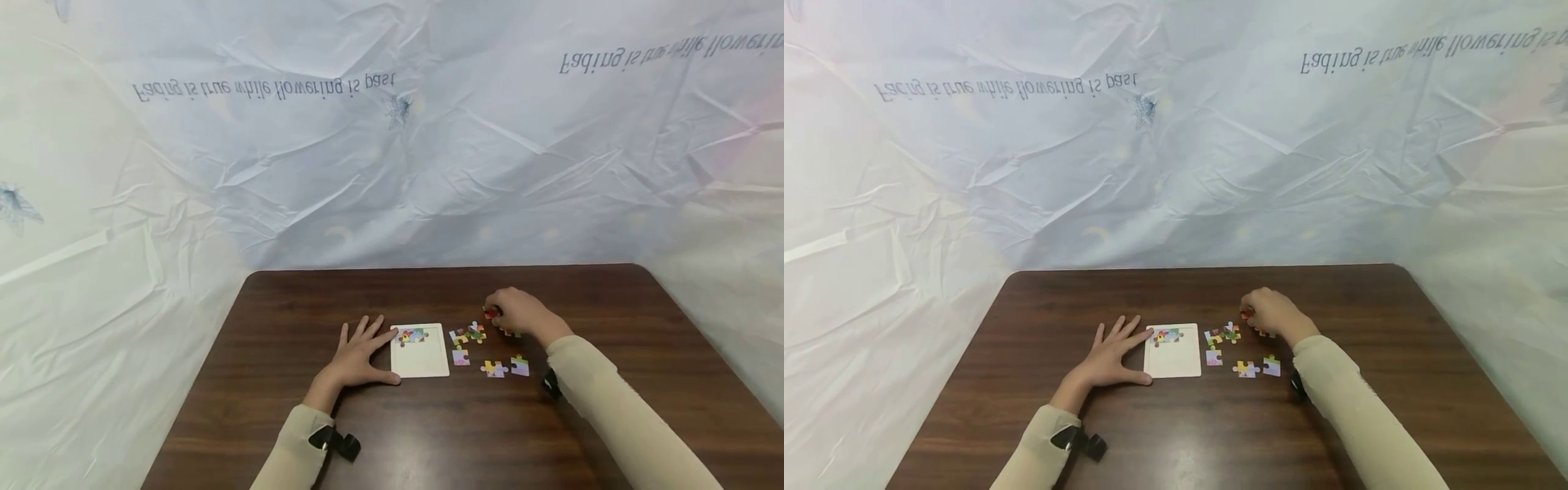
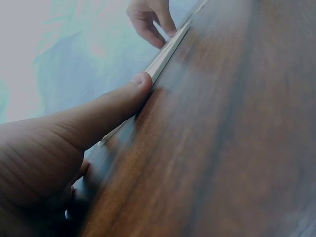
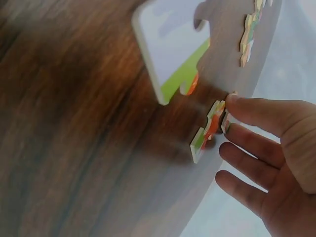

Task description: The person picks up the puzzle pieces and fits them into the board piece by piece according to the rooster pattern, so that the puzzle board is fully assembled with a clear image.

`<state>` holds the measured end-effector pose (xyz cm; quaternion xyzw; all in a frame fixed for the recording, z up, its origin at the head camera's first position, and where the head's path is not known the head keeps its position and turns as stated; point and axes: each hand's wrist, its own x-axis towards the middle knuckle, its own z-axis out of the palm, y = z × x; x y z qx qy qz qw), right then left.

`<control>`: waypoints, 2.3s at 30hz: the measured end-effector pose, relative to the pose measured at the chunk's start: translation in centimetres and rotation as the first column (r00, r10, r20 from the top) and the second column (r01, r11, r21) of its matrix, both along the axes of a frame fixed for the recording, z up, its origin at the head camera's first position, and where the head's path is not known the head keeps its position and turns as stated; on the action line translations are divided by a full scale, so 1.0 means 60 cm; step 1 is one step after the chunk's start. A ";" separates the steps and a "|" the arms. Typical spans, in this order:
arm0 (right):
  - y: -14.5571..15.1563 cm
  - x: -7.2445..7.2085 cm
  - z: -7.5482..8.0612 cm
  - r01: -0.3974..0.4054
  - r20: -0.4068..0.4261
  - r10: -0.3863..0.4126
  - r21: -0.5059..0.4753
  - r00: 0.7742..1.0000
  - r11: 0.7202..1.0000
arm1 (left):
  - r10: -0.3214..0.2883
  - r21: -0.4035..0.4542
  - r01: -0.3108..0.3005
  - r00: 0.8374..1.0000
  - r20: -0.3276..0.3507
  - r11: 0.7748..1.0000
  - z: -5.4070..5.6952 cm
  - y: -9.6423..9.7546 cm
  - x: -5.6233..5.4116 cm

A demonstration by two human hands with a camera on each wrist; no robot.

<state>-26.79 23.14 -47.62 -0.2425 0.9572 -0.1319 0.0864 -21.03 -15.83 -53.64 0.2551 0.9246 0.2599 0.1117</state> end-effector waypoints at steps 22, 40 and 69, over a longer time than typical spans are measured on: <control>0.001 0.003 -0.010 -0.020 -0.063 0.018 -0.041 0.998 0.999 | 0.002 -0.003 -0.002 1.000 0.003 1.000 0.005 -0.002 0.000; -0.056 0.024 0.017 -0.147 -0.139 0.139 -0.047 0.980 0.988 | 0.005 0.005 -0.005 1.000 0.001 1.000 0.007 0.000 0.002; -0.160 0.046 -0.013 -0.264 -0.093 0.255 -0.103 0.962 0.959 | 0.009 0.029 -0.009 1.000 0.013 1.000 0.010 -0.003 0.003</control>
